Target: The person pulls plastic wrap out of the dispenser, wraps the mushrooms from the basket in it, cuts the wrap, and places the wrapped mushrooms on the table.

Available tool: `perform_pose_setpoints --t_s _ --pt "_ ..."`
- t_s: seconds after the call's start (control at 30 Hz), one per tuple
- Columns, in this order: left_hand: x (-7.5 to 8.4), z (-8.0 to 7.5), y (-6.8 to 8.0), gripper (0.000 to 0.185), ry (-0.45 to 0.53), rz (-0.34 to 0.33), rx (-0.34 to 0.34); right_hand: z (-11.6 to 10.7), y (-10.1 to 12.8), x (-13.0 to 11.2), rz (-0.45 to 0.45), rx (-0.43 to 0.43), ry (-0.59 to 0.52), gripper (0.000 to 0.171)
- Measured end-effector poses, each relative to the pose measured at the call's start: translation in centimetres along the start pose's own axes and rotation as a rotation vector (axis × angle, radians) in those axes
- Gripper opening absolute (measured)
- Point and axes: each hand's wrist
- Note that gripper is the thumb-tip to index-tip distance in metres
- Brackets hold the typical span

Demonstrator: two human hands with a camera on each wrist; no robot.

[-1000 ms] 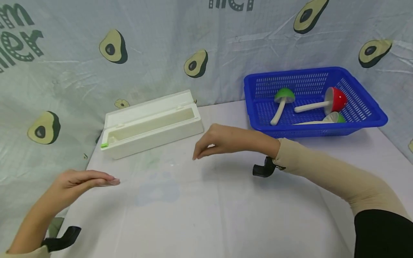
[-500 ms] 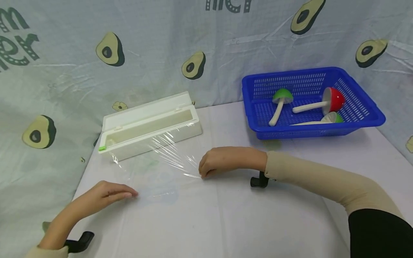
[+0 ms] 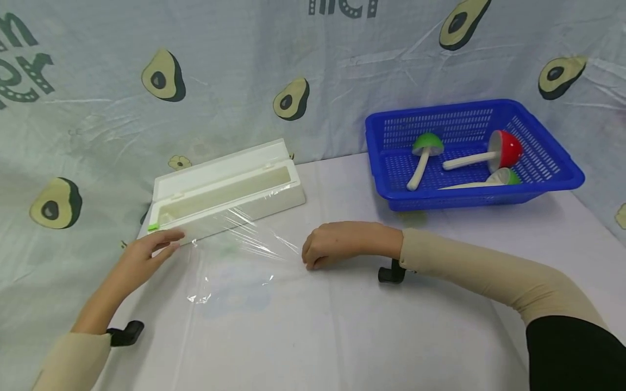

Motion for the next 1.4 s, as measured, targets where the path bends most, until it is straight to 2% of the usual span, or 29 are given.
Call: perform_pose_setpoints --t_s 0.23,0.4,0.53,0.7,0.77,0.83,1.0,1.17,1.23,1.4 --pt "0.1 0.1 -2.1 0.034 -0.01 -0.01 -0.035 -0.4 0.7 0.7 0.078 -0.036 0.036 0.016" --pt "0.9 0.5 -3.5 0.055 0.045 -0.075 -0.155 -0.7 1.2 1.5 0.114 0.012 0.009 0.014" --pt "1.6 1.1 -4.1 0.058 0.191 -0.178 -0.241 -0.5 1.4 1.8 0.096 0.069 -0.047 0.014" --pt "1.3 1.7 -3.8 0.042 0.515 -0.343 -0.325 -0.4 0.9 1.2 0.03 0.088 -0.066 0.014" --pt "1.0 2.0 -3.7 0.039 0.587 -0.386 -0.35 -0.6 0.6 0.9 0.011 0.096 -0.064 0.014" --pt "0.9 2.3 -3.7 0.04 0.583 -0.409 -0.348 -0.8 0.5 0.7 -0.01 0.106 -0.073 0.015" --pt "1.3 3.0 -4.3 0.055 0.467 -0.439 -0.295 -1.3 0.7 0.7 -0.045 0.148 -0.132 0.017" --pt "1.5 2.9 -4.6 0.067 0.452 -0.49 -0.302 -1.9 1.2 0.6 -0.053 0.201 -0.161 0.018" --pt "1.3 2.8 -4.5 0.067 0.458 -0.506 -0.319 -2.1 1.3 0.5 -0.057 0.212 -0.159 0.018" --pt "0.0 2.0 -3.3 0.049 0.472 -0.499 -0.337 -2.0 1.1 0.3 -0.05 0.189 -0.12 0.018"
Point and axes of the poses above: each hand's wrist, its own y-axis away from the middle knuckle, its own z-axis out of the palm, x = y × z, and after that the axes turned 15 degrees about -z, right-handed
